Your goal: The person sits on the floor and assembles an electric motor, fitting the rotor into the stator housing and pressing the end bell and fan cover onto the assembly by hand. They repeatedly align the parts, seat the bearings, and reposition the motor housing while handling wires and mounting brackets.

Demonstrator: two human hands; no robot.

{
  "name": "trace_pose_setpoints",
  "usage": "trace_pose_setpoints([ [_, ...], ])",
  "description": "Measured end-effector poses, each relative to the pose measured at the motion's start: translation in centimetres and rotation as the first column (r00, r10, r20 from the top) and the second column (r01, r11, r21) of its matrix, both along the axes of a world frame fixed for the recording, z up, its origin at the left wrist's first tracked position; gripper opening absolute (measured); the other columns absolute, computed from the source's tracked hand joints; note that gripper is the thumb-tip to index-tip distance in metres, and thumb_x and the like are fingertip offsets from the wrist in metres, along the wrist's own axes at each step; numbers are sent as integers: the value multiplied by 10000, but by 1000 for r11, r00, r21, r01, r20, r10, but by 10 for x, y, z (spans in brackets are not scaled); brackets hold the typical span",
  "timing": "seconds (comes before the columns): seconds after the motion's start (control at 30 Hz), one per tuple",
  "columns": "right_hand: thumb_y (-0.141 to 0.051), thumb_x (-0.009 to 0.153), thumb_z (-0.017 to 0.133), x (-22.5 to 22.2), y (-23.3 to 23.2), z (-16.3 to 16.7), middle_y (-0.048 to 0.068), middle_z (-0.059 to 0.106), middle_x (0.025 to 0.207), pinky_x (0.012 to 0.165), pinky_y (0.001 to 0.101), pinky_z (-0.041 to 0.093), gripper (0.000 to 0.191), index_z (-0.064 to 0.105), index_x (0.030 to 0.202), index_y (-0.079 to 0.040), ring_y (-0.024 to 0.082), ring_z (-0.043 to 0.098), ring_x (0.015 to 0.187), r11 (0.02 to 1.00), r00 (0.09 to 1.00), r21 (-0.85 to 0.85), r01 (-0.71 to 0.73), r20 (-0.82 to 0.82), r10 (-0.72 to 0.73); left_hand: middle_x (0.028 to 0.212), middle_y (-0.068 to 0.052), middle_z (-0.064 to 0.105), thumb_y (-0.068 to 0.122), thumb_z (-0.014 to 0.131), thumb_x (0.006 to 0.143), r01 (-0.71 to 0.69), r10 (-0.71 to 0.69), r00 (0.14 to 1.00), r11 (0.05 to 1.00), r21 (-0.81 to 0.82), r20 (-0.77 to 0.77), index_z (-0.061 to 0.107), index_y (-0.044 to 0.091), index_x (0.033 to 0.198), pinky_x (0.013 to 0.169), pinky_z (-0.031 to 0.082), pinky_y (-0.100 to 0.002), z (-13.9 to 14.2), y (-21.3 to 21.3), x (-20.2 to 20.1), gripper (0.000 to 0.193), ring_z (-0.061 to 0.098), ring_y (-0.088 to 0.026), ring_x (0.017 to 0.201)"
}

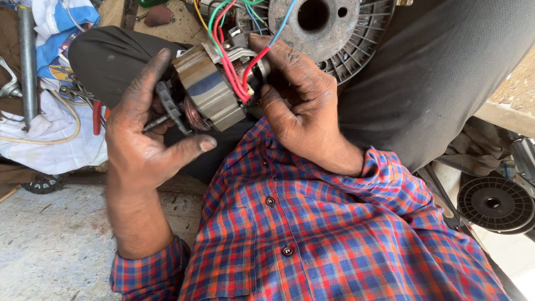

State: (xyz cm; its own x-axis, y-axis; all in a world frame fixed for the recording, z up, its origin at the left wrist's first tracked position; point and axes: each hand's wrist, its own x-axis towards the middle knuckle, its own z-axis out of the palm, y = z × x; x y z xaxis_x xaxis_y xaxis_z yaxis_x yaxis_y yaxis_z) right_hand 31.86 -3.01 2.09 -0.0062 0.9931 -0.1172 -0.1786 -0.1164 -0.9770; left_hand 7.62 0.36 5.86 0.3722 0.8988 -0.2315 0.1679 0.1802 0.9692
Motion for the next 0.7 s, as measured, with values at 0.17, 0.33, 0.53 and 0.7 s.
trace_pose_setpoints([
  [0.17,179,981,553,-2,1,-1,30,629,1130,848,195,529,493,522,1443,11,36,613,942,999,999,-53,-7,-43,5,1450,-187,631,262,896,896,147,-127,976,984,105,-177,375,-16,1590,1166,562,-355,7,4,-7,911,663,-237,1322],
  [0.33,170,1044,584,-2,-4,-6,15,633,1013,750,169,512,479,551,1487,-9,17,597,811,999,999,-44,-23,-47,21,1443,-196,636,253,894,908,189,-164,972,970,151,-166,400,-14,1585,1165,557,-348,6,9,-11,880,657,-240,1325],
  [0.53,164,1031,577,1,-9,-10,4,633,898,659,159,459,477,566,1475,-10,4,557,693,995,999,-92,-24,-44,20,1417,-223,624,288,884,864,190,-158,969,967,169,-189,407,-16,1580,1136,573,-376,6,11,-9,913,656,-264,1317],
  [0.7,202,1001,529,3,-6,-8,51,644,1105,797,191,550,535,551,1492,-11,48,636,864,999,999,-15,-34,-29,33,1423,-219,632,291,900,895,227,-180,961,946,230,-209,406,-6,1571,1140,588,-372,2,11,-13,888,670,-265,1322],
])
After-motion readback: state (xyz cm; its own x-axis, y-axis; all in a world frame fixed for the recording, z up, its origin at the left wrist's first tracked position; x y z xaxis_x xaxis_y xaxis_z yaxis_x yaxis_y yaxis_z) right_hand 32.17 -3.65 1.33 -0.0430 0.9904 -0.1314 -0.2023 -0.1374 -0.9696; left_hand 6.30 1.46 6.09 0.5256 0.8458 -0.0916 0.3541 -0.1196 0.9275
